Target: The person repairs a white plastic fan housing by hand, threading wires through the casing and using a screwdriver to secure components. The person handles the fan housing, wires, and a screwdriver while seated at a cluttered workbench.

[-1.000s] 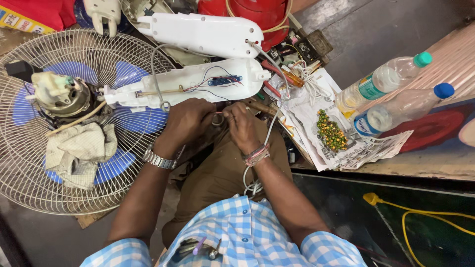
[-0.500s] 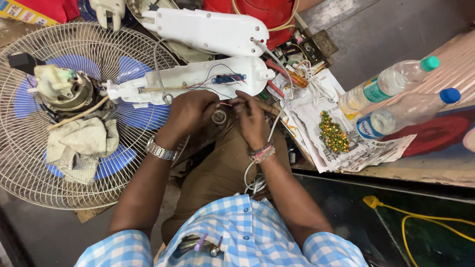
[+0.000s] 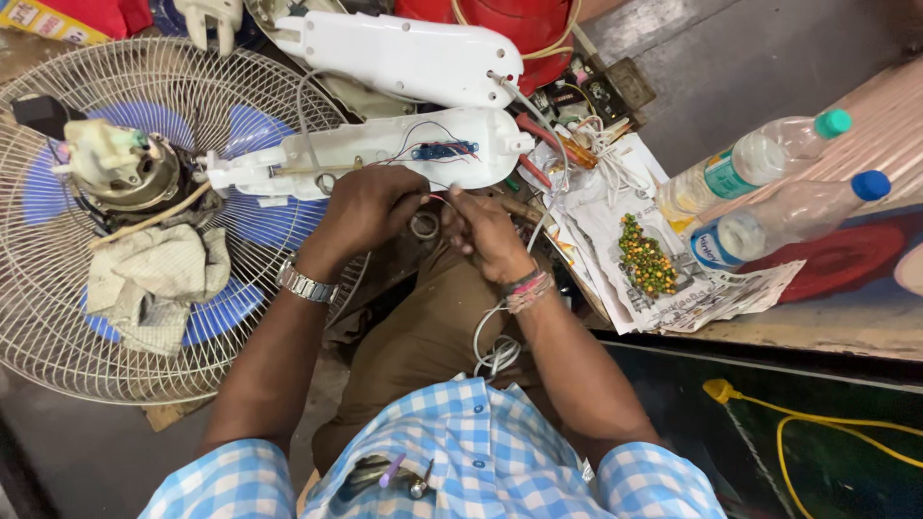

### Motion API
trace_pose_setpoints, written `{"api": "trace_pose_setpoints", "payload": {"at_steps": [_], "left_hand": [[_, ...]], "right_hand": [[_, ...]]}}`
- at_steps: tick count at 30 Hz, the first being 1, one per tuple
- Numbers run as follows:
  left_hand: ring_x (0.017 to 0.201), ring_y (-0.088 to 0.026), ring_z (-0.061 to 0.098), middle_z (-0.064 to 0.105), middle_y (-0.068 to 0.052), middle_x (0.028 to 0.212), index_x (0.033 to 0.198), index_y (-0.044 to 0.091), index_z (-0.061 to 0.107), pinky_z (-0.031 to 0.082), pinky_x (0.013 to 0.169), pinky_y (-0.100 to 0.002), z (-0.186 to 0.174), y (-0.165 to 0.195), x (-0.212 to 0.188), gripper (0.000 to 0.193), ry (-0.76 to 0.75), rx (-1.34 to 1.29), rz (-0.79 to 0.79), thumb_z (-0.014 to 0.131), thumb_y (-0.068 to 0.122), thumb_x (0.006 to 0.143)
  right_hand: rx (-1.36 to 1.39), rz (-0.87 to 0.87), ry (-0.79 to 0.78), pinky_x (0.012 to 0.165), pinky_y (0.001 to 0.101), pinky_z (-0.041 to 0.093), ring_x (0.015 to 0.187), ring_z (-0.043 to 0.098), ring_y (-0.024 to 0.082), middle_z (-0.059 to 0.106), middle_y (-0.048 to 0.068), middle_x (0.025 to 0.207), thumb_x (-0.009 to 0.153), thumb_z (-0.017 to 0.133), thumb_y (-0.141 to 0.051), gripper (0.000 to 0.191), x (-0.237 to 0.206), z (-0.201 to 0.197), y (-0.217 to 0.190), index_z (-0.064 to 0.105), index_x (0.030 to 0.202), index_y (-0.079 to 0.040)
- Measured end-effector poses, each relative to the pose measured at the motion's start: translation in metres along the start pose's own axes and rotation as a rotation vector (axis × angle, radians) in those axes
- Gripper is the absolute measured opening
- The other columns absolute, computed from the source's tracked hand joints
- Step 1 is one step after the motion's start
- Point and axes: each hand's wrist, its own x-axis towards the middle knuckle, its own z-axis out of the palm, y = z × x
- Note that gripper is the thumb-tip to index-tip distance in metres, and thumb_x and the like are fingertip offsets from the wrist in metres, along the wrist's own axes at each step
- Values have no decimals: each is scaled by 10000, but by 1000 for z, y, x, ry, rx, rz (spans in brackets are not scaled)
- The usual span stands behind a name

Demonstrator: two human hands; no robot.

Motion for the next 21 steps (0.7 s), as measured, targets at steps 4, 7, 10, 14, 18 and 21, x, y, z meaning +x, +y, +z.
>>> {"api": "trace_pose_setpoints", "payload": {"at_steps": [4, 7, 10, 14, 18, 21], "left_hand": [[849, -345, 683, 721, -107, 917, 1011, 104, 726, 518, 712, -460, -8, 1, 0, 158, 110, -38, 68, 730, 204, 888], [837, -343, 686, 726, -103, 910, 996, 112, 734, 516, 694, -457, -12, 4, 3, 146, 67, -40, 13, 723, 208, 887], [838, -345, 685, 729, -103, 915, 993, 108, 736, 513, 694, -459, -14, 6, 3, 147, 63, -26, 21, 723, 211, 890], [846, -344, 686, 724, -109, 921, 1009, 98, 729, 520, 712, -450, -14, 4, 1, 161, 83, -69, 68, 723, 212, 895], [830, -347, 688, 724, -120, 901, 1006, 98, 733, 519, 701, -451, -14, -2, 1, 159, 51, -71, 22, 726, 213, 897], [852, -348, 692, 731, -125, 940, 1026, 98, 733, 531, 712, -441, -14, -5, 2, 163, 106, -77, 68, 702, 169, 883]], "right_hand": [[-518, -323, 95, 652, 356, 506, 679, 656, 202, 676, 67, 746, 1006, 622, -276, 255, -6, -10, -29, 716, 1076, -50], [-933, -803, 241, 666, 431, 473, 764, 619, 313, 635, 100, 830, 952, 702, -255, 299, -10, -12, -44, 708, 1149, -30], [-925, -770, 239, 677, 445, 465, 775, 628, 309, 622, 86, 821, 1003, 669, -178, 139, -7, -8, -38, 709, 1094, -81], [-544, -312, 131, 657, 416, 473, 716, 622, 299, 630, 120, 775, 1064, 635, -265, 219, 3, -10, -13, 718, 991, -76], [-61, 195, -70, 589, 386, 477, 617, 638, 279, 665, 132, 672, 1155, 535, -362, 474, 4, -17, -11, 760, 918, -19], [-913, -680, 244, 724, 388, 493, 852, 629, 285, 677, 98, 915, 934, 743, -293, 298, -4, -14, -26, 693, 1128, -71]]}}
